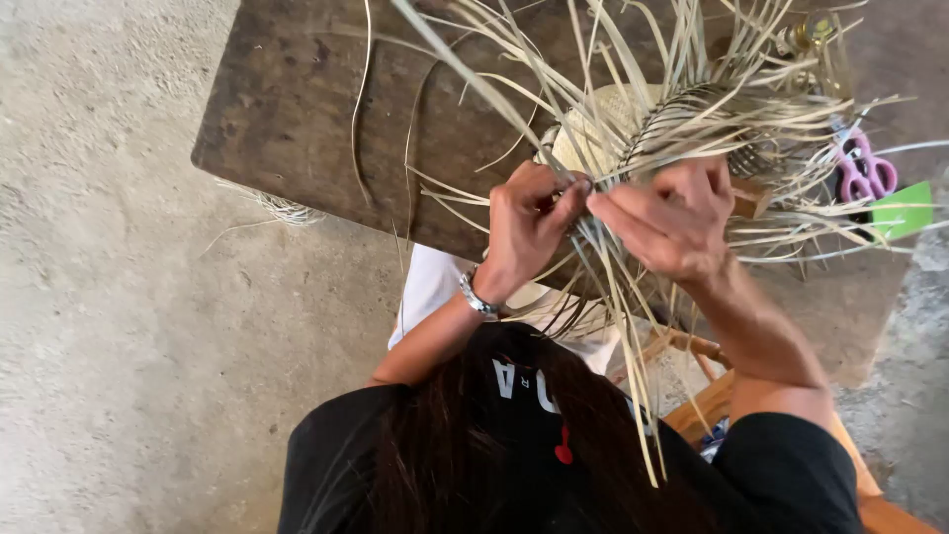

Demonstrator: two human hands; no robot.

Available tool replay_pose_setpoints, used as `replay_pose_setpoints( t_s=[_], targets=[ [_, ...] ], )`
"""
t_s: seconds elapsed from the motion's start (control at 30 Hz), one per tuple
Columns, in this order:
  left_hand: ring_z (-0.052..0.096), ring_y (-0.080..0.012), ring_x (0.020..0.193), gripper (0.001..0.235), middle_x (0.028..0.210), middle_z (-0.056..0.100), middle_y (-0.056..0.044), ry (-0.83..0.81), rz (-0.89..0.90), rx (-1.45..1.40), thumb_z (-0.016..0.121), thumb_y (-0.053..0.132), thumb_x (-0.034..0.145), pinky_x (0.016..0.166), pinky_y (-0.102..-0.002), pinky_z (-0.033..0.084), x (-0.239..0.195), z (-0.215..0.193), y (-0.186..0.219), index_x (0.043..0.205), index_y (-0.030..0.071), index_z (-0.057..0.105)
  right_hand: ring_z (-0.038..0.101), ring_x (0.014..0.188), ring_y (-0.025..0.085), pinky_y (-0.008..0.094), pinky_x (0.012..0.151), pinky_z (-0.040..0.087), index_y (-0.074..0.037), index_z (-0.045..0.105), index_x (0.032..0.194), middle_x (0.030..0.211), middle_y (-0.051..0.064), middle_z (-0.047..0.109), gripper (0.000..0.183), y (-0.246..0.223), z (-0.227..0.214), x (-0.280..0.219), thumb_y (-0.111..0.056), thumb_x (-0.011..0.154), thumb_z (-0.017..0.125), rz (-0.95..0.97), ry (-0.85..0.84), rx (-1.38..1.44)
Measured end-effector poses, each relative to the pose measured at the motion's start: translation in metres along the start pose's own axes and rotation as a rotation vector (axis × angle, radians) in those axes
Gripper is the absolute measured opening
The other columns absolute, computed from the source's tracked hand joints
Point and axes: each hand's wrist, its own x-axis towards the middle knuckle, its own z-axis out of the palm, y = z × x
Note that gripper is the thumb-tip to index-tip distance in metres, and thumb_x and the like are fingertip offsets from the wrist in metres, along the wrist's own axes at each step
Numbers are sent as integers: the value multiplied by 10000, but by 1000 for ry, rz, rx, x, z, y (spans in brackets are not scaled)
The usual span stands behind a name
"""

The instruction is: The person weaves a basket by hand, interlacing long dried palm fronds around a circular base. They repeatedly pull strands through the weave, tighten the structure, and adjust the position of the basket on their lap.

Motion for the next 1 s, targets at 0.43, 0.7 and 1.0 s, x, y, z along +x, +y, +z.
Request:
replay_pose_setpoints(
  t_s=[0.43, 0.7, 1.0],
  targets=[
    [432, -76, 449, 336, 556, 520, -15, -270, -332, -57, 623, 262, 828, 391, -224, 312, 19, -14, 11, 562, 74, 541, 583, 829, 180, 332, 917, 288, -119, 697, 802, 825, 17, 693, 205, 11, -37, 59, -45, 979, 773, 331, -107, -17],
    [280, -88, 431, 485, 484, 354, 23, -198, -150, 232, 457, 417, 896, 419, -292, 200, 18, -1, 2, 518, 128, 360, 521, 601, 64, 283, 763, 350, -169, 642, 742, 696, -30, 617, 161, -32, -45, 36, -72, 869, 633, 384, -387, -174],
    [308, -133, 546, 377, 575, 369, -22, -147, -100, 479, 455, 282, 926, 516, -322, 294, 12, 8, 10, 623, 77, 361, 479, 489, 88, 244, 577, 322, -69, 585, 816, 698, 14, 423, 207, -109, -63, -18, 25, 876, 410, 439, -394, -3]
  ],
)
